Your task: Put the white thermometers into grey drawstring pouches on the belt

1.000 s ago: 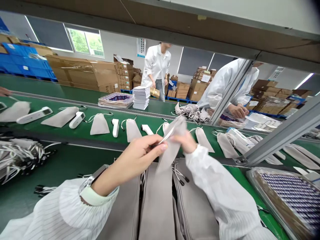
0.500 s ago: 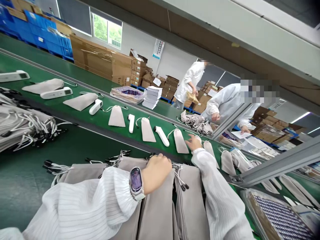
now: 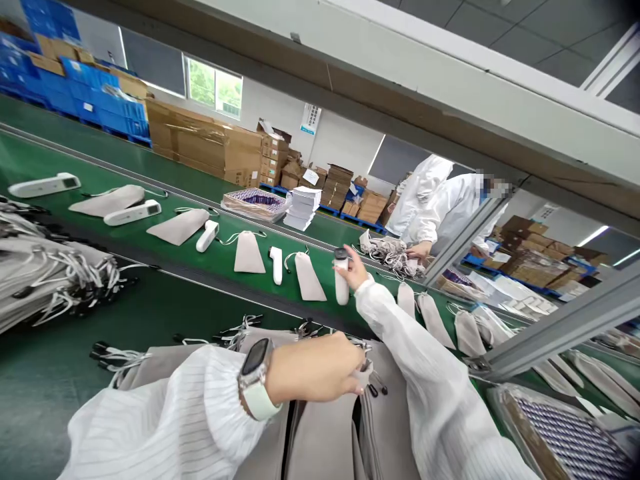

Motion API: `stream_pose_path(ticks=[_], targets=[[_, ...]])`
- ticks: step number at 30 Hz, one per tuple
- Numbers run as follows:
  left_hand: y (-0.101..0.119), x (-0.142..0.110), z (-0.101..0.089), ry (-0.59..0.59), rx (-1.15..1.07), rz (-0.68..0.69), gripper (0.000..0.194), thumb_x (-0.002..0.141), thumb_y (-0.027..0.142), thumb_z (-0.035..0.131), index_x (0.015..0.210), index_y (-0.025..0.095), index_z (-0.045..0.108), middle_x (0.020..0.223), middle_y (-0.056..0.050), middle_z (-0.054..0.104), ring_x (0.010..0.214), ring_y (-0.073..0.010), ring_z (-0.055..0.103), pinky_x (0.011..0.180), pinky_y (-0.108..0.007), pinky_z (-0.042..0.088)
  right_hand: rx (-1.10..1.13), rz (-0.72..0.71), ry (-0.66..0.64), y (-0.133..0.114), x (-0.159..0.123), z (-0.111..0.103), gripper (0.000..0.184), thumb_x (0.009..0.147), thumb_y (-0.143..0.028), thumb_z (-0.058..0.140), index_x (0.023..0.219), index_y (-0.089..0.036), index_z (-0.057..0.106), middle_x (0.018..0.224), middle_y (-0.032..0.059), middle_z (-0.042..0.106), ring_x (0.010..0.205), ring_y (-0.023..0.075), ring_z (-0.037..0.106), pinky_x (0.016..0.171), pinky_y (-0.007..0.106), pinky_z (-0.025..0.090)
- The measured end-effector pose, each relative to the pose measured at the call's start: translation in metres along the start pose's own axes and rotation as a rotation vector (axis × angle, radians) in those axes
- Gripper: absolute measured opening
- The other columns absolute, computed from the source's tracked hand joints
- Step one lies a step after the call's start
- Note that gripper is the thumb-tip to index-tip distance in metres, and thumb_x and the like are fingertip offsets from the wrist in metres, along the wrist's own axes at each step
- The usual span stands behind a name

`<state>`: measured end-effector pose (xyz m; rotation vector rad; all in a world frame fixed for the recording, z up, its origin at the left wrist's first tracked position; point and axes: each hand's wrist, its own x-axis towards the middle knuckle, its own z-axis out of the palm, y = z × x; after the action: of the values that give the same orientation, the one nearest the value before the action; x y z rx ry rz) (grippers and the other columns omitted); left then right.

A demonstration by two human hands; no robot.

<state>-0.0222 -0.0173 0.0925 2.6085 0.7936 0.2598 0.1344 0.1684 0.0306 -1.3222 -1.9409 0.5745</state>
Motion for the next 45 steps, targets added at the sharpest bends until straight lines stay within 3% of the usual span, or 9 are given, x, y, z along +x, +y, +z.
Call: stream_pose_path(ticks=[4, 7, 17, 26, 30, 37, 39, 43, 45], targets=[[-0.004, 0.006, -0.002, 0.018, -0.078, 0.015, 0.009, 0.081, 0.021, 0.046, 0.080, 0.016, 0.054, 0.079, -0.004, 0.060, 0.077, -0.0189, 0.055, 0.058, -0.024, 0.038, 0.410, -0.234, 0.162, -0.017, -0.049, -0.034, 0.058, 0.069, -0.037, 0.057, 0.119, -0.021, 0.032, 0.104, 0.0087, 0.055, 0.095, 0.0205, 0.055, 0.082, 0.036, 0.043], [-0.007, 0.011, 0.002, 0.016, -0.098, 0.021, 0.009, 0.081, 0.021, 0.046, 0.078, 0.016, 0.053, 0.078, -0.003, 0.059, 0.073, -0.0169, 0.054, 0.058, -0.023, 0.036, 0.482, -0.205, 0.152, -0.017, -0.085, -0.032, 0.041, 0.065, -0.036, 0.062, 0.101, -0.021, 0.049, 0.100, 0.0078, 0.056, 0.093, 0.0220, 0.056, 0.081, 0.038, 0.043], [-0.026, 0.016, -0.011, 0.048, -0.181, -0.072, 0.016, 0.081, 0.026, 0.042, 0.071, 0.017, 0.049, 0.064, 0.002, 0.049, 0.057, -0.0119, 0.043, 0.053, -0.022, 0.027, 0.252, -0.333, 0.101, 0.000, -0.106, -0.034, 0.022, 0.071, -0.026, 0.056, 0.093, -0.022, 0.059, 0.093, 0.0055, 0.061, 0.091, 0.0195, 0.055, 0.083, 0.037, 0.042], [-0.030, 0.024, -0.007, 0.113, -0.302, -0.035, 0.024, 0.086, 0.032, 0.032, 0.076, 0.018, 0.048, 0.076, 0.001, 0.043, 0.063, -0.0117, 0.041, 0.059, -0.021, 0.031, 0.671, -0.220, 0.422, -0.058, -0.112, -0.081, 0.062, 0.067, -0.042, 0.059, 0.114, -0.030, 0.021, 0.099, 0.0078, 0.054, 0.090, 0.0235, 0.057, 0.075, 0.044, 0.046], [-0.025, 0.025, -0.009, 0.251, -0.330, -0.055, 0.023, 0.086, 0.034, 0.031, 0.075, 0.018, 0.045, 0.075, 0.001, 0.042, 0.067, -0.0126, 0.041, 0.061, -0.022, 0.032, 0.804, -0.063, 0.176, -0.057, -0.107, -0.080, 0.052, 0.064, -0.047, 0.060, 0.100, -0.030, 0.026, 0.095, 0.0041, 0.055, 0.086, 0.0212, 0.058, 0.067, 0.039, 0.048], [-0.031, 0.029, -0.005, 0.545, -0.243, -0.101, 0.021, 0.086, 0.031, 0.032, 0.076, 0.018, 0.045, 0.089, -0.003, 0.042, 0.077, -0.0139, 0.044, 0.071, -0.024, 0.035, 0.751, 0.245, -0.593, -0.050, -0.119, -0.031, 0.047, 0.073, -0.063, 0.034, 0.079, -0.018, 0.046, 0.061, -0.0006, 0.049, 0.045, 0.0084, 0.047, 0.033, 0.017, 0.034], [-0.032, 0.026, -0.008, 0.547, -0.219, -0.165, 0.021, 0.085, 0.033, 0.032, 0.080, 0.018, 0.047, 0.088, -0.002, 0.044, 0.074, -0.0140, 0.045, 0.068, -0.025, 0.036, 0.616, 0.255, -0.472, -0.047, -0.119, -0.035, 0.050, 0.074, -0.062, 0.031, 0.075, -0.016, 0.050, 0.049, -0.0030, 0.043, 0.034, 0.0050, 0.034, 0.029, 0.016, 0.022], [-0.015, 0.015, -0.019, 0.300, -0.385, -0.402, 0.035, 0.080, 0.046, 0.037, 0.068, 0.016, 0.049, 0.053, 0.003, 0.037, 0.044, -0.0100, 0.033, 0.043, -0.021, 0.025, 0.314, 0.064, 0.320, -0.024, -0.104, -0.072, 0.039, 0.073, -0.053, 0.043, 0.079, -0.016, 0.054, 0.044, -0.0050, 0.040, 0.038, 0.0064, 0.036, 0.036, 0.018, 0.029], [-0.003, 0.013, -0.021, 0.193, -0.644, -0.418, 0.039, 0.080, 0.048, 0.038, 0.060, 0.016, 0.046, 0.044, 0.006, 0.025, 0.038, -0.0073, 0.022, 0.037, -0.020, 0.016, 0.277, 0.057, 0.402, -0.013, -0.097, -0.086, 0.042, 0.074, -0.055, 0.040, 0.077, -0.016, 0.054, 0.043, -0.0043, 0.041, 0.038, 0.0066, 0.036, 0.037, 0.018, 0.029]])
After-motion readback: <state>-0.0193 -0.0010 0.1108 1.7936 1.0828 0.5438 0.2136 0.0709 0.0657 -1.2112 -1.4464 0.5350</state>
